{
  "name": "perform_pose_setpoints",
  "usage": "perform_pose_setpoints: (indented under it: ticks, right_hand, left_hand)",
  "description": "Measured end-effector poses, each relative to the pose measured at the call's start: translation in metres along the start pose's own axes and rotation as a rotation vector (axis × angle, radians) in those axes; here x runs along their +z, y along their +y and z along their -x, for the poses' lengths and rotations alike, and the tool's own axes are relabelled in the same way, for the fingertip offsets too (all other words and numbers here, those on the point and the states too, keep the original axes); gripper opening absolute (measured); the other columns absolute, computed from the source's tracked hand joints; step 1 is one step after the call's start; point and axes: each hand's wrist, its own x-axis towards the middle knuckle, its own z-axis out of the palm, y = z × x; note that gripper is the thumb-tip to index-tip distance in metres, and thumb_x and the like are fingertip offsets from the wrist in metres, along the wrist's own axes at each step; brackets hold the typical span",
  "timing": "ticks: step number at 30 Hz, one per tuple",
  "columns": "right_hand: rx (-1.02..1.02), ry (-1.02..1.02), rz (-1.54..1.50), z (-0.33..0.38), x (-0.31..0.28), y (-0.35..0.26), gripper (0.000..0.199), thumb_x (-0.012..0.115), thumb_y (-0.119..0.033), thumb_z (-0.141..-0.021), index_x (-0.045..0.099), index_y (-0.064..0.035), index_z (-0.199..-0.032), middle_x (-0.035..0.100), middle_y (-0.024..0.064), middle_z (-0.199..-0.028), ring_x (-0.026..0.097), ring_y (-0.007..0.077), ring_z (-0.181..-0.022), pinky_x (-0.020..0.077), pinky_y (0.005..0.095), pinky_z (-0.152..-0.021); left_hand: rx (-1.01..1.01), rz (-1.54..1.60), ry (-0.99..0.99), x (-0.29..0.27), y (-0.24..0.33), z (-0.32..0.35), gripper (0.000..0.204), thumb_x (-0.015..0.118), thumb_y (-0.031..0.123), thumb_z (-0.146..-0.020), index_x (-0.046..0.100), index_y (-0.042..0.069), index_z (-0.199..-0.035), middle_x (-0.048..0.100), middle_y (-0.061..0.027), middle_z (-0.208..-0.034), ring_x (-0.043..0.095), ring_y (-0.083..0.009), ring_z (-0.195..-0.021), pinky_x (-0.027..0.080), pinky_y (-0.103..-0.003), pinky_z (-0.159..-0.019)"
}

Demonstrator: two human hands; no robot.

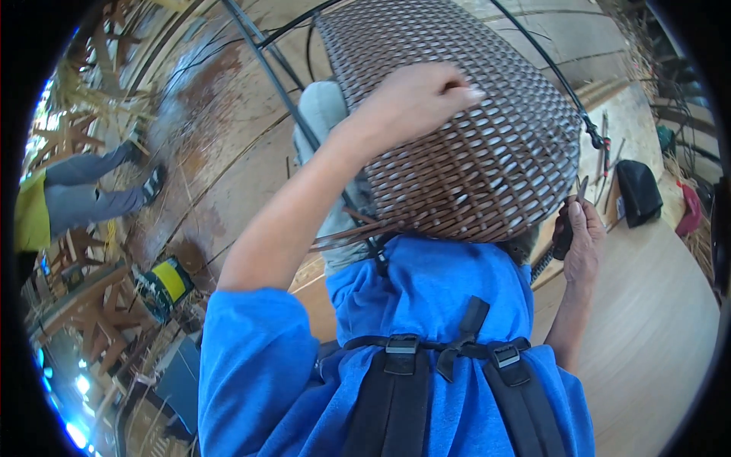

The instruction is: The recorder is weaving and securing synthetic wicker onto a chair frame using various hand tools.

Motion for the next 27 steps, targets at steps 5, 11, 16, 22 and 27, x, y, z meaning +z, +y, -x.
perform_pose_setpoints:
  ticks: [5, 11, 16, 22, 27]
  right_hand:
    - [-0.002, 0.007, 0.011, -0.004, -0.001, 0.0, 0.022, 0.058, -0.028, -0.09, 0.056, -0.0065, -0.085, 0.05, -0.0025, -0.064, 0.047, 0.0055, -0.054, 0.0389, 0.0195, -0.049]
    - [-0.121, 0.012, 0.083, -0.013, -0.002, -0.002, 0.019, 0.057, -0.026, -0.091, 0.058, -0.0064, -0.088, 0.05, -0.0032, -0.068, 0.046, 0.0034, -0.057, 0.037, 0.0176, -0.049]
    - [-0.238, 0.026, 0.297, -0.015, 0.02, -0.025, 0.021, 0.055, -0.024, -0.092, 0.061, -0.0048, -0.088, 0.049, -0.003, -0.066, 0.042, 0.0028, -0.053, 0.0344, 0.0168, -0.048]
    - [-0.182, -0.015, 0.526, -0.016, 0.022, -0.037, 0.025, 0.057, -0.027, -0.09, 0.062, -0.0033, -0.093, 0.048, -0.0043, -0.063, 0.041, 0.0024, -0.053, 0.0317, 0.0178, -0.047]
    - [-0.198, 0.024, 0.579, -0.017, 0.021, -0.035, 0.023, 0.059, -0.026, -0.089, 0.062, -0.0036, -0.096, 0.047, -0.0044, -0.062, 0.04, 0.0028, -0.053, 0.0324, 0.0184, -0.048]
  left_hand:
    - [-0.414, -0.039, 0.017, -0.042, 0.022, 0.129, 0.026, 0.056, 0.025, -0.087, 0.059, 0.0, -0.091, 0.06, -0.0098, -0.079, 0.057, -0.0168, -0.075, 0.045, -0.03, -0.069]
    - [-0.738, 0.185, 0.039, -0.013, 0.025, 0.205, 0.023, 0.063, 0.021, -0.083, 0.058, 0.002, -0.093, 0.056, -0.0059, -0.075, 0.053, -0.0129, -0.069, 0.044, -0.028, -0.062]
    - [-0.677, 0.14, 0.167, 0.002, 0.018, 0.209, 0.021, 0.063, 0.02, -0.083, 0.058, 0.002, -0.093, 0.058, -0.0073, -0.077, 0.054, -0.0145, -0.071, 0.044, -0.028, -0.064]
    - [-0.518, -0.284, 0.144, 0.01, 0.02, 0.204, 0.021, 0.066, 0.023, -0.079, 0.062, 0.005, -0.087, 0.06, -0.0107, -0.08, 0.058, -0.028, -0.075, 0.044, -0.039, -0.069]
    - [-0.482, -0.366, 0.163, 0.006, 0.017, 0.203, 0.02, 0.069, 0.022, -0.075, 0.061, 0.005, -0.083, 0.058, -0.0112, -0.082, 0.057, -0.0291, -0.079, 0.043, -0.042, -0.073]
